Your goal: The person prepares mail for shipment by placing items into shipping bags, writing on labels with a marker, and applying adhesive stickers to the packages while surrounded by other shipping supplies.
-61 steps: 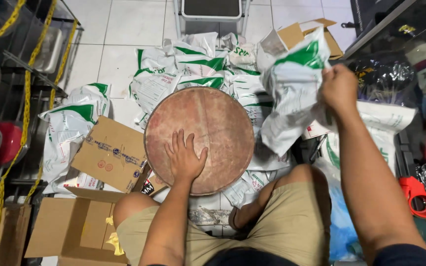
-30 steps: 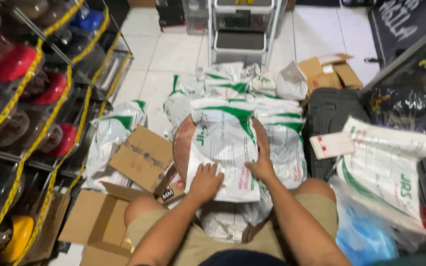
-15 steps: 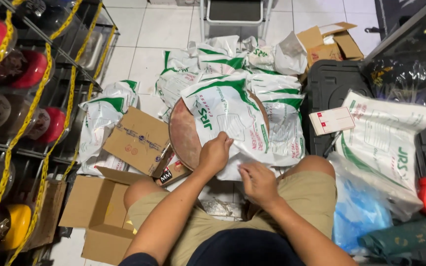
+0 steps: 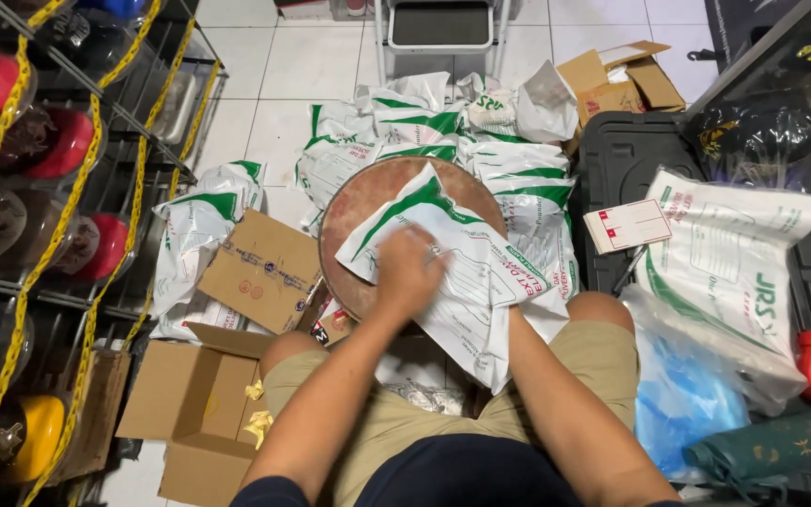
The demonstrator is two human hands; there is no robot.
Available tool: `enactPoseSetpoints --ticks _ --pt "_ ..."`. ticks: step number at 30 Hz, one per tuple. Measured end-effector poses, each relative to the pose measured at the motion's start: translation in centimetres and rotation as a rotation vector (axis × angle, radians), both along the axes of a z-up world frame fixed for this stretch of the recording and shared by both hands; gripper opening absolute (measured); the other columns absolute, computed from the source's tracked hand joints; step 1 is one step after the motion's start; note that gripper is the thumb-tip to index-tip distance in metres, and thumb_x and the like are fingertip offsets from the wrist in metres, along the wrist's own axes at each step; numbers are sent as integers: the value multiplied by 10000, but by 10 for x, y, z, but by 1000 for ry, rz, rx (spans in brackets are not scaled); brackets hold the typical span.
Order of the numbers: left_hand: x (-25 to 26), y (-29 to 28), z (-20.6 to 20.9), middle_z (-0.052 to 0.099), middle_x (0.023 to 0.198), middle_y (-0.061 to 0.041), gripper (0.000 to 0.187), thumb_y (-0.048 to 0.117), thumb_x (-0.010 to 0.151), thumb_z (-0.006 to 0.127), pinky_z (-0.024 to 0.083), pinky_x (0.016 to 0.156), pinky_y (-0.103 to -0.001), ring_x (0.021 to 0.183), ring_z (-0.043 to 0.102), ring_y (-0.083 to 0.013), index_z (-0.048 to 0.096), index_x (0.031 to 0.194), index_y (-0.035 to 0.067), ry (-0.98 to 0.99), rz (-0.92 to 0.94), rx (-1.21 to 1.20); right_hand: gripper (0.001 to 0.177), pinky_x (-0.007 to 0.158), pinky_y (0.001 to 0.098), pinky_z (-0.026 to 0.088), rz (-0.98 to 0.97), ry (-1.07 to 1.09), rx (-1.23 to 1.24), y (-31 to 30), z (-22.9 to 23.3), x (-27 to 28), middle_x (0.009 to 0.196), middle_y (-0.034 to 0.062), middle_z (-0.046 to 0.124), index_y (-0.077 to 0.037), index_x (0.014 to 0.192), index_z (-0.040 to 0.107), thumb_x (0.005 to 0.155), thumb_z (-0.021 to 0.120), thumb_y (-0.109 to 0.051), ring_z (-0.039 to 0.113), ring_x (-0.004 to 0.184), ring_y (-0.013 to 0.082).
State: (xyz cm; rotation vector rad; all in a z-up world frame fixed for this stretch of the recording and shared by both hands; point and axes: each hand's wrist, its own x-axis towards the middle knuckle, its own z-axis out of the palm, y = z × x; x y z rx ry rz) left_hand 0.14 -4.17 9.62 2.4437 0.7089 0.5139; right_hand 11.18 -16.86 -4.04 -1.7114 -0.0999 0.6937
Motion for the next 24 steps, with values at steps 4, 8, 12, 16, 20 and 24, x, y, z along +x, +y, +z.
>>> enactPoseSetpoints --ticks 4,8,12,16,20,24 --pt "-15 103 -98 437 1529 -288 656 433 1043 504 200 1204 -643 1493 289 -487 403 1496 -30 174 430 -301 234 568 373 518 2 29 21 -7 3 -1 736 140 682 15 943 742 888 752 -212 649 614 230" --pt "-18 178 -199 621 1327 -152 349 393 935 653 417 1107 -521 1318 540 -398 687 1193 161 212 385 -286 223 561 360 526 -17 53 53 -6 10 10 739 138 680 21 947 737 887 754 -193 653 608 225" --pt "-23 164 -112 755 1047 -77 93 190 973 613 522 975 -452 1116 694 -348 670 1006 255 90 638 -358 213 555 346 535 -47 94 65 -20 -1 13 743 137 678 26 951 732 885 756 -175 657 601 221" --pt "-20 169 -81 753 935 100 65 288 985 600 534 924 -387 1035 717 -221 614 928 317 123 823 -231 203 548 333 543 -62 136 54 -34 -1 4 746 136 676 31 956 727 884 758 -157 662 594 217" --pt "-10 90 -27 605 1227 -214 557 331 813 847 437 1025 -549 1176 590 -459 589 1227 62 -250 184 101 195 542 320 551 -66 176 62 -31 12 -8 750 134 674 37 960 721 883 760 -138 666 588 212" --pt "-30 -34 14 590 1321 -204 645 722 774 677 443 940 -485 1195 592 -380 643 1065 147 -319 -571 260 187 535 306 560 -64 219 82 -27 21 -16 753 133 672 42 964 716 882 762 -120 670 581 208"
